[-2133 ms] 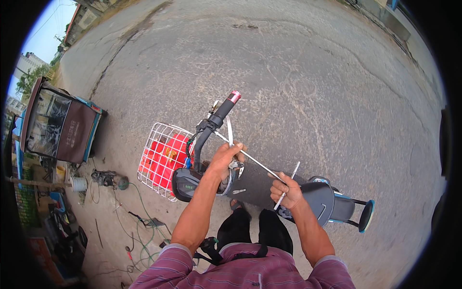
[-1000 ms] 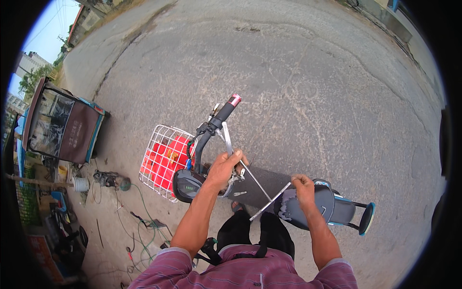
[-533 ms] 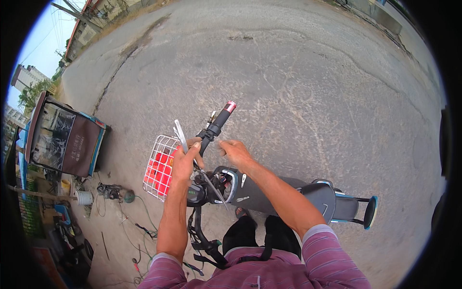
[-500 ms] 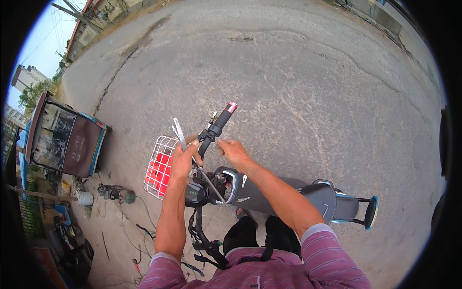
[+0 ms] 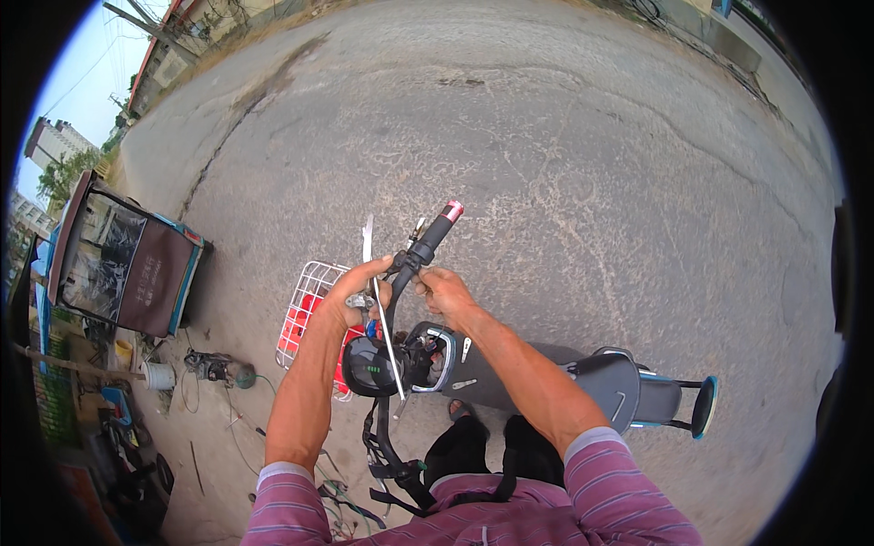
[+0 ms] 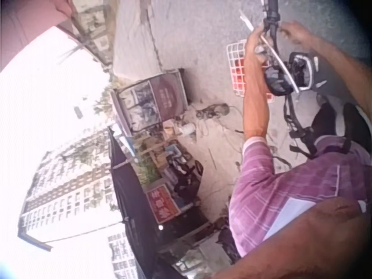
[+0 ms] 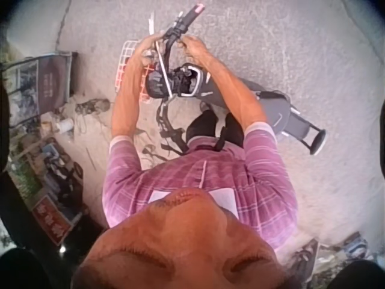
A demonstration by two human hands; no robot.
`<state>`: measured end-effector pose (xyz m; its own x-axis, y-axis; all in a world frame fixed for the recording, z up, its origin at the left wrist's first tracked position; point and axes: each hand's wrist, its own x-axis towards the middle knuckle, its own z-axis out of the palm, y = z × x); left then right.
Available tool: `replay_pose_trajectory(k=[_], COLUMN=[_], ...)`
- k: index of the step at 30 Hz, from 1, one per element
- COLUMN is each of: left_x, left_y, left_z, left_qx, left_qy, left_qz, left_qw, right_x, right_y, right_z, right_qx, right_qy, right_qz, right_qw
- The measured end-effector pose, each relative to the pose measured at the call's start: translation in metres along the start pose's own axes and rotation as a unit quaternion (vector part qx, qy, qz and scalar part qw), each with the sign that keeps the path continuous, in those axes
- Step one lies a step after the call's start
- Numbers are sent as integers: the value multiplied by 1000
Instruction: The person repairs an electric scooter by adjusting the handlebar controls and cables, then works on the front wheel area. The person uses a metal rod to manipulate components near the handlebars and later kneels to adjust parts near the front tire.
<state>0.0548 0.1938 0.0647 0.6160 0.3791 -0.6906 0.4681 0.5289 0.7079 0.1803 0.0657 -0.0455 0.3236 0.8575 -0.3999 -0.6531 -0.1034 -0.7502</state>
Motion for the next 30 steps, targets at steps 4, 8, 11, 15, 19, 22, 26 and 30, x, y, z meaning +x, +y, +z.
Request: replay_pose_trajectory(k=[4, 8, 11, 15, 19, 22, 26, 30], left_x=[7, 6, -3, -12, -8, -3, 7, 5], left_y=[-8, -10, 2, 15, 16, 14, 8, 8], left_z=[-9, -3, 7, 24, 24, 25, 24, 31], left_qx=[-73, -95, -38, 22, 18, -31, -66, -21], left_qy=[-30, -10, -3, 57, 80, 55, 10, 83], left_qz=[-8, 9, 3, -20, -16, -6, 6, 33], left_qw=[997, 995, 999, 998, 997, 998, 998, 996], right_x=[5, 8, 4, 9, 13, 10, 9, 22], right_y=[4, 4, -6, -3, 2, -4, -12, -2], right_z=[-3, -7, -14, -11, -13, -12, -11, -9], right_qx=[-96, -168, 50, 132, 153, 142, 142, 173], right_qy=[28, 37, -62, -74, -104, -95, -73, -87], right_qz=[-57, -97, 63, 106, 98, 99, 117, 136], right_qw=[993, 980, 995, 983, 978, 980, 980, 972])
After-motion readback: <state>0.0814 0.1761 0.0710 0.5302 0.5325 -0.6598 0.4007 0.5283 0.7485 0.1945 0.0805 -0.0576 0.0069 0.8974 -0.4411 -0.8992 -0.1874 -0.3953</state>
